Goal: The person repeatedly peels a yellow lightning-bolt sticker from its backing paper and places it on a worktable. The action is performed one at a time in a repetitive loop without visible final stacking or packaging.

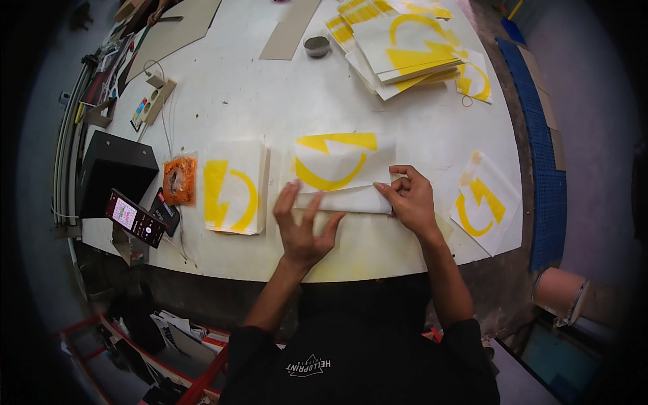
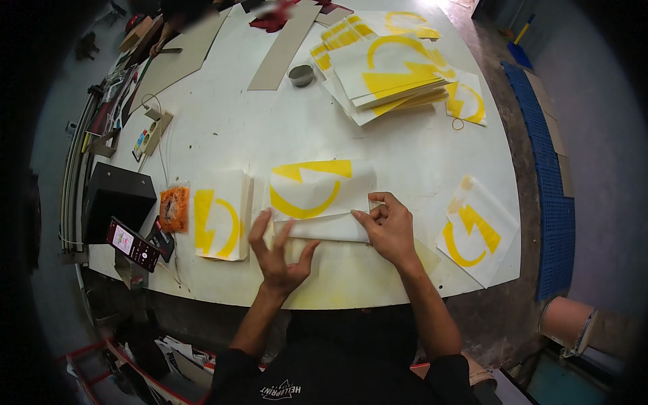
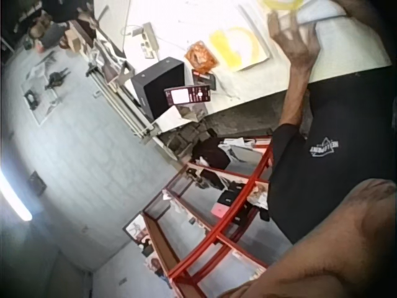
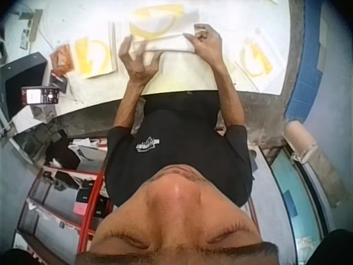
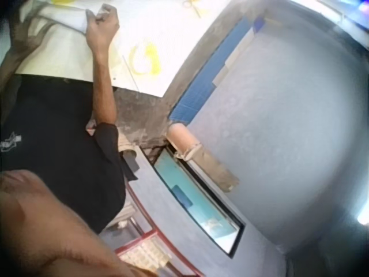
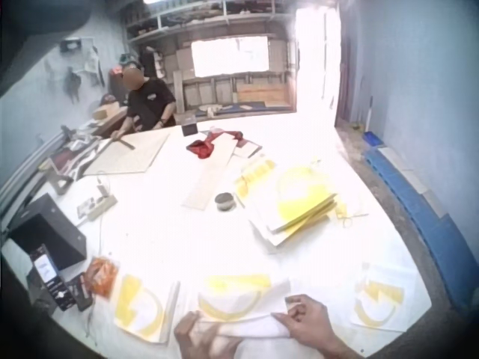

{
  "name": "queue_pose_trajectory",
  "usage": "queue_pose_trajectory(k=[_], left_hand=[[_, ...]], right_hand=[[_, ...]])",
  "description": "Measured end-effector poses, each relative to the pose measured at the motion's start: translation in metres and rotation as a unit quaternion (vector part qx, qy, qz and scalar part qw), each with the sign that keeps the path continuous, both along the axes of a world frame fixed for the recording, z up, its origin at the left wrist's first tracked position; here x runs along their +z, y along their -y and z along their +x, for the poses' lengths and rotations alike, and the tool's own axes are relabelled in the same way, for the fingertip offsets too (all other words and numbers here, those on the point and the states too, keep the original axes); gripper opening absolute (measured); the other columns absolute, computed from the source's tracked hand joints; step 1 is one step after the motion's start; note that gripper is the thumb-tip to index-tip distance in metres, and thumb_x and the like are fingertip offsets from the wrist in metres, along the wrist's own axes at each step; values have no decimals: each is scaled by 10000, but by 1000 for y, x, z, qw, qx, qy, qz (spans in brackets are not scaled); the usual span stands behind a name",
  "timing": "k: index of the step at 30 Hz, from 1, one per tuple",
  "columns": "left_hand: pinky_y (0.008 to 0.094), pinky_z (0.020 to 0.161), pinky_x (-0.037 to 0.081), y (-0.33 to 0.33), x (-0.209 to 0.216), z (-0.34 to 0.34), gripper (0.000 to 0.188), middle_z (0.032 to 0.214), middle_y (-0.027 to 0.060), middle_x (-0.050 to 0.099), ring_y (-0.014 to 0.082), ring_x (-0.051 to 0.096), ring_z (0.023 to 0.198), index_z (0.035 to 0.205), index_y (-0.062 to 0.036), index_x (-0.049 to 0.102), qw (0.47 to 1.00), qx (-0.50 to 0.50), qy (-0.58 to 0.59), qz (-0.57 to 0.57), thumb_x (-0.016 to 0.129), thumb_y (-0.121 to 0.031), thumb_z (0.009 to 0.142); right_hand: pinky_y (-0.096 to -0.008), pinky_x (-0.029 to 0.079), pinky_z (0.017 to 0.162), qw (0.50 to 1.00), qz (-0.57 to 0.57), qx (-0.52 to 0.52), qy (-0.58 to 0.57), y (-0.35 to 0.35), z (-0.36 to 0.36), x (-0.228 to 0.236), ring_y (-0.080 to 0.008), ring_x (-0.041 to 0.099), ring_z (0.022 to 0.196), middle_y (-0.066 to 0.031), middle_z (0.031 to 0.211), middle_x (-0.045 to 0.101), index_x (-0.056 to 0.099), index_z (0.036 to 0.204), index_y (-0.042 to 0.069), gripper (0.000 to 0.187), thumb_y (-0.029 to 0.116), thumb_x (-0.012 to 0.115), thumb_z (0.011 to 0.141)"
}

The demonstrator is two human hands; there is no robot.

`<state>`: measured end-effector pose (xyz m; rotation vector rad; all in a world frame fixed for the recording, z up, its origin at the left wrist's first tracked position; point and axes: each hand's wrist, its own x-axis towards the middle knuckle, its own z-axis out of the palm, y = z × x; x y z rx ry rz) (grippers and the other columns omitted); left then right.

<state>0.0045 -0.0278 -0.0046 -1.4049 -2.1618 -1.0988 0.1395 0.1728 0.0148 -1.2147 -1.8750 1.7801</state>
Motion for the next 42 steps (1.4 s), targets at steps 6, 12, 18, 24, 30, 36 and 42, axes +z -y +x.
queue_pose_trajectory(k=[6,12,18,24,30,36,42], left_hand=[[241,831,465,3,-9,-13,740,1090,38,559,88,497,901,1525,-18,455,907,25,414,76,839,2,893],[202,616,350,-10,0,-21,693,916,-20,500,39,408,704,1515,-26,485,916,72,394,19,825,-13,911],[232,561,361,-12,-1,-21,681,870,-5,513,52,398,635,1503,-31,507,937,73,343,3,833,-37,905],[242,558,405,-12,0,-18,683,906,51,609,62,481,613,1501,-26,507,939,81,334,-19,834,-49,903],[276,597,479,-17,7,-7,710,989,99,656,106,592,695,1489,-20,503,927,68,365,-47,859,-39,875],[420,878,571,-17,7,-2,581,1141,164,683,327,675,1061,1367,-23,606,995,89,17,43,868,-35,849],[538,1201,412,7,-6,35,476,1502,165,625,371,568,1415,1407,-42,664,973,-120,35,-194,750,-135,948]], right_hand=[[-290,504,522,1000,-6,-1,26,-3,-2,4,-91,602,548,-60,710,694,639,1235,-107,430,115,834,921],[-377,534,578,916,402,-8,-8,25,10,7,-266,639,608,-129,789,667,672,1182,-58,368,46,837,870],[-424,520,672,832,546,-5,-99,53,16,-4,-344,638,807,-159,923,632,646,1131,-48,377,-33,845,811],[-438,518,771,826,548,16,-127,60,21,-7,-342,632,916,-165,1017,649,652,1084,-17,345,-48,848,802],[-531,484,1133,822,541,177,-33,55,20,-21,-377,613,1336,-147,1299,728,748,1213,0,323,25,729,892],[-532,477,1141,821,543,176,-14,61,29,-29,-368,609,1355,-143,1278,737,762,1180,-2,293,15,702,894],[-553,416,1188,810,562,164,26,72,30,-27,-354,615,1338,-131,1307,731,757,1217,17,301,73,721,924]])
